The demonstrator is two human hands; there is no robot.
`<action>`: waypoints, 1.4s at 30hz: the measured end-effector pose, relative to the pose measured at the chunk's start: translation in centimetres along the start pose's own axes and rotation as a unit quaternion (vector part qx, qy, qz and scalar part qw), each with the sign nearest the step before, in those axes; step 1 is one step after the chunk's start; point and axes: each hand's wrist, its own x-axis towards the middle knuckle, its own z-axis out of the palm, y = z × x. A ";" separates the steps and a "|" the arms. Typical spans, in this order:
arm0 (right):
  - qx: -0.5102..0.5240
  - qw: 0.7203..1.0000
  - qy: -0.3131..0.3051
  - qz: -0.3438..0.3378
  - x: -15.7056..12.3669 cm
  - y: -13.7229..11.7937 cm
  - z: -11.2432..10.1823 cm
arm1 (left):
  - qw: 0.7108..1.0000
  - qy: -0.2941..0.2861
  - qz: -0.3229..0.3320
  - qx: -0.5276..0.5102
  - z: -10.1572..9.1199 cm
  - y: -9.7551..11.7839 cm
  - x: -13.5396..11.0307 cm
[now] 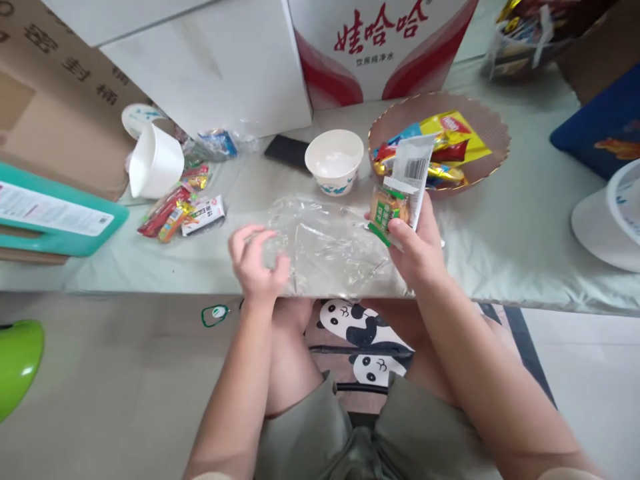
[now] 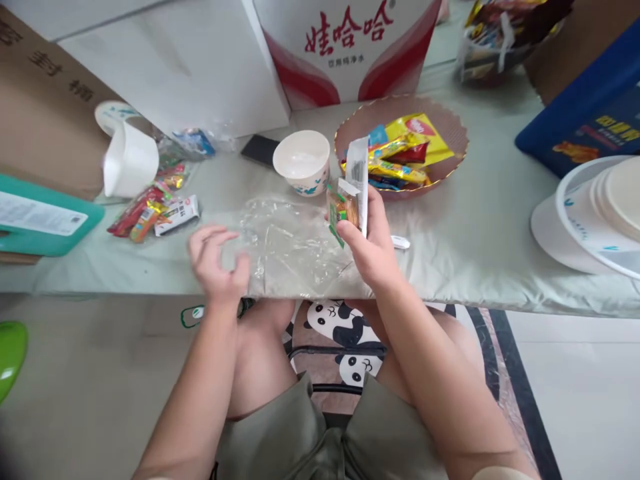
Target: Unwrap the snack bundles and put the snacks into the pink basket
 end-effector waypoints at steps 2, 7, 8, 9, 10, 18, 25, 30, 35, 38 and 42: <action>-0.030 0.999 0.041 0.001 0.3 -0.1 -0.3 | 0.998 0.028 -0.039 -0.047 0.5 3.7 1.2; -0.131 0.987 0.090 0.014 0.3 -0.5 -0.9 | 0.916 -0.266 -0.177 -0.242 6.9 11.9 5.0; -0.148 0.984 0.100 0.004 0.4 -0.6 -1.2 | 0.897 -0.301 -0.181 -0.268 8.3 12.8 5.5; -0.164 0.981 0.106 -0.011 0.4 -0.7 -1.5 | 0.888 -0.310 -0.188 -0.283 9.7 13.4 6.0; -0.178 0.978 0.105 -0.027 0.5 -0.8 -2.0 | 0.885 -0.303 -0.198 -0.291 10.7 13.8 6.4; -0.164 0.977 0.128 -0.051 0.6 -0.8 -6.1 | 0.964 -0.181 -0.093 -0.171 13.5 13.7 13.7; -0.143 0.966 0.216 -0.027 0.7 -0.2 -7.4 | 0.951 -0.294 0.080 0.041 18.2 14.5 20.3; -0.139 0.966 0.212 -0.044 0.6 0.1 -7.9 | 0.936 -0.340 0.091 0.017 17.9 13.7 18.5; -0.159 0.963 0.215 -0.026 0.6 -0.3 -7.8 | 0.968 -0.241 0.058 -0.037 13.5 11.5 14.5; -0.166 0.965 0.200 -0.021 0.8 -1.4 -7.2 | 0.972 -0.229 0.024 -0.049 9.6 9.7 10.6; -0.165 0.980 0.107 -0.014 1.0 -3.4 -5.5 | 0.958 -0.286 0.004 -0.039 4.9 7.5 5.6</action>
